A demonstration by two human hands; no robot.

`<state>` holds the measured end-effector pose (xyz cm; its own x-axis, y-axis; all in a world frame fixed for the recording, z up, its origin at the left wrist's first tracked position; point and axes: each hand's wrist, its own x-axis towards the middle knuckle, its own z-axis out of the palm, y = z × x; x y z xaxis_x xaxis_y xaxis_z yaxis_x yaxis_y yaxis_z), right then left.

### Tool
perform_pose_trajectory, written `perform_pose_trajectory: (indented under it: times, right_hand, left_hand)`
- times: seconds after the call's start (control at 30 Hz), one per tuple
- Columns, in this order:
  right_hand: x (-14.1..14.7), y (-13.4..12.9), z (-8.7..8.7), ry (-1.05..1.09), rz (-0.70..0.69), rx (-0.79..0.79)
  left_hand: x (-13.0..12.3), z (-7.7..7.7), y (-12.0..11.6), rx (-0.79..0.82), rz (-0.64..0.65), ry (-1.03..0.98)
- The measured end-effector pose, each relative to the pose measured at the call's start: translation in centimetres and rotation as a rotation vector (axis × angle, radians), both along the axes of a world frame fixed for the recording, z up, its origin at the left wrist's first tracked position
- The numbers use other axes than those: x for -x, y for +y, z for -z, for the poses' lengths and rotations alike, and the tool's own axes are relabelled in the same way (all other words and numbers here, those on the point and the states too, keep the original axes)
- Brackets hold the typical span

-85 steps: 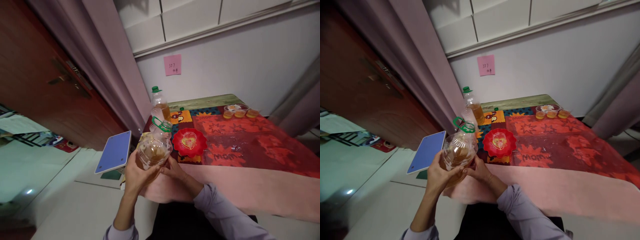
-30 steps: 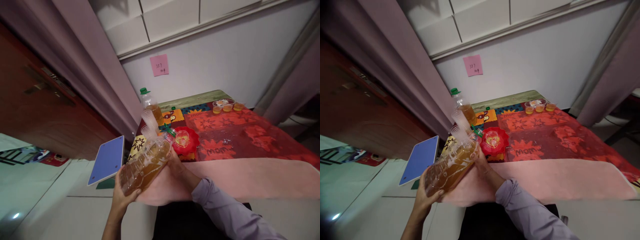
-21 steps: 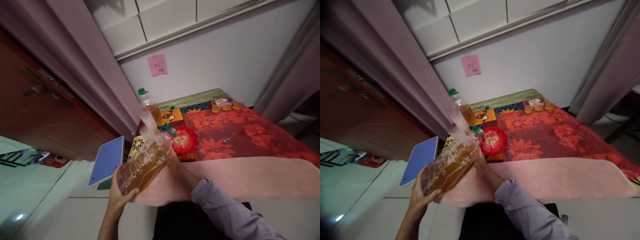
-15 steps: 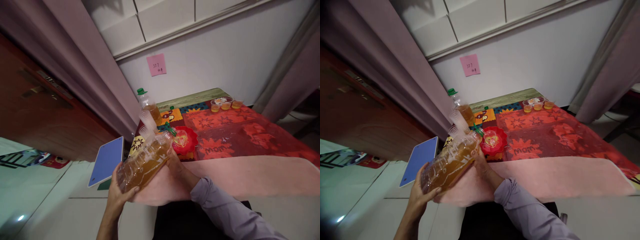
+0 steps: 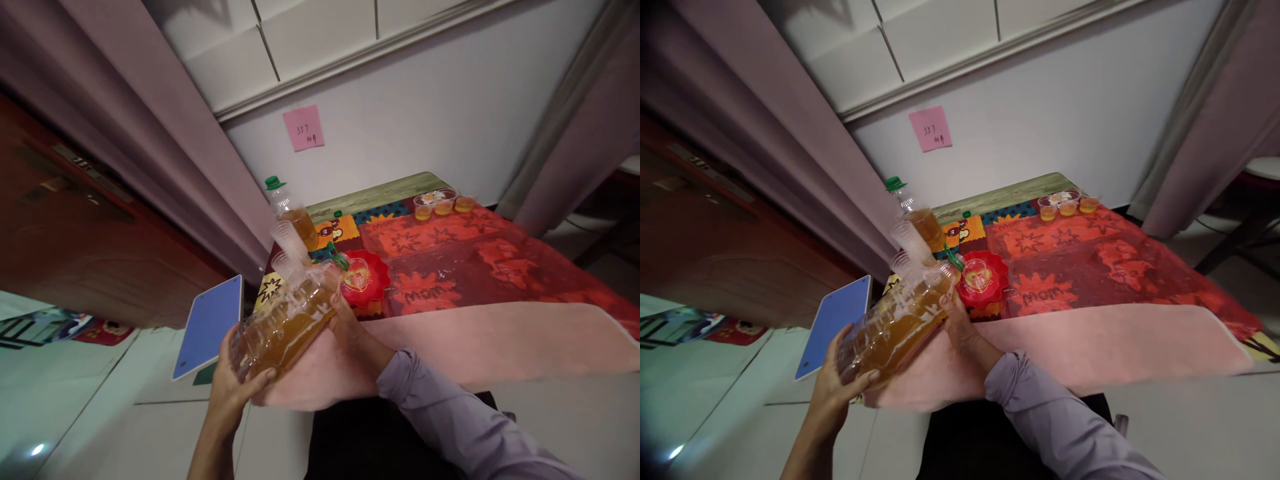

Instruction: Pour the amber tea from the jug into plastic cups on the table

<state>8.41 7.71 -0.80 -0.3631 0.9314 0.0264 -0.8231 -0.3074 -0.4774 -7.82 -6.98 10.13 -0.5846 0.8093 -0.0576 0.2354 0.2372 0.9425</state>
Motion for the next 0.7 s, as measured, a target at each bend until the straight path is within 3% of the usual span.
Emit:
perform_pose_trajectory:
  times: [0.13, 0.7]
  right_hand:
    - [-0.1, -0.11, -0.18, 0.026, -0.066, 0.003]
    - [0.08, 0.11, 0.12, -0.033, 0.016, -0.083]
  left_hand:
    - [-0.28, -0.52, 0.13, -0.005, 0.002, 0.03]
    - [-0.47, -0.85, 0.5, 0.049, -0.006, 0.001]
